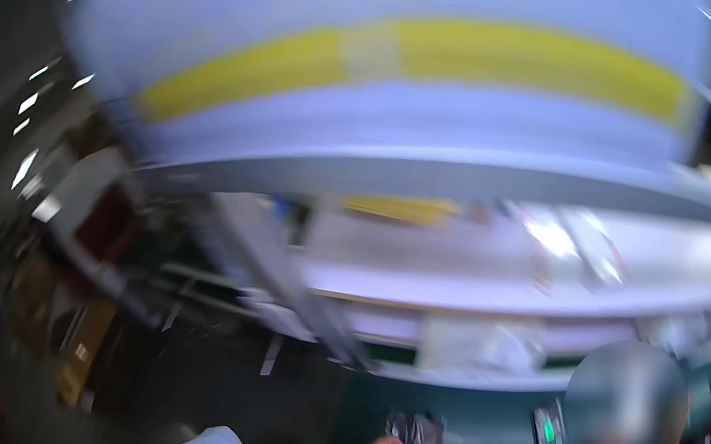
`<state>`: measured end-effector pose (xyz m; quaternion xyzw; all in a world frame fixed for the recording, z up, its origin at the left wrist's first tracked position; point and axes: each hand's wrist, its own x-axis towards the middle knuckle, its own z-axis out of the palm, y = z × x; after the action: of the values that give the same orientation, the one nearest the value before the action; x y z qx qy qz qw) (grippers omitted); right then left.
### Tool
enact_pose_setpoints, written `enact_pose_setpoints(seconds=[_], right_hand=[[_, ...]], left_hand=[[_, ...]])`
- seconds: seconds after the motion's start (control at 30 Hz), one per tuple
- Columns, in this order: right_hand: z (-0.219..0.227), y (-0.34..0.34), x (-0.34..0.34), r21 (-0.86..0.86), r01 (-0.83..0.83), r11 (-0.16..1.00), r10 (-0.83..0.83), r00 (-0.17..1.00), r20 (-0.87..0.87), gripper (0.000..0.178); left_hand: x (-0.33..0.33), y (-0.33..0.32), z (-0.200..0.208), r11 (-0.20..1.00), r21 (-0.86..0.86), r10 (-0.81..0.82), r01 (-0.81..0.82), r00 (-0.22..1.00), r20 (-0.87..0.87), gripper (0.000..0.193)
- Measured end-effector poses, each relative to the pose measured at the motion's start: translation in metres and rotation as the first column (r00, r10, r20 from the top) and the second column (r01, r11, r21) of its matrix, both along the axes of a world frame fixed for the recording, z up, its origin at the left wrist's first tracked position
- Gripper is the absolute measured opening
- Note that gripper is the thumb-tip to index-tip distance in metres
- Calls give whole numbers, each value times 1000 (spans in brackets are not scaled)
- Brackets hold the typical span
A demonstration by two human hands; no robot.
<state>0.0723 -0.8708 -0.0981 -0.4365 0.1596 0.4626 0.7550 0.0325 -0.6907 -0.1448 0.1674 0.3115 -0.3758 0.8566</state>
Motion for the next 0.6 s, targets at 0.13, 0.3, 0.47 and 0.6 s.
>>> enact_pose_setpoints(seconds=[0.13, 0.3, 0.47, 0.6], right_hand=[[31, 65, -34, 204, -693, 692, 715, 697, -57, 30], [-7, 103, -55, 126, -989, -77, 993, -64, 97, 39], [1, 201, -42, 100, -983, 157, 955, 177, 236, 45], [69, 334, -67, -10, -949, 316, 705, 228, 672, 34]], left_hand=[[-48, 62, 24, 994, 88, -86, 66, 967, 241, 50], [-188, 170, 56, 856, 516, -247, 21, 894, 373, 66], [-301, 246, 108, 280, 942, -232, -186, 939, 254, 81], [-317, 275, 130, 264, 951, -501, -163, 819, 279, 71]])
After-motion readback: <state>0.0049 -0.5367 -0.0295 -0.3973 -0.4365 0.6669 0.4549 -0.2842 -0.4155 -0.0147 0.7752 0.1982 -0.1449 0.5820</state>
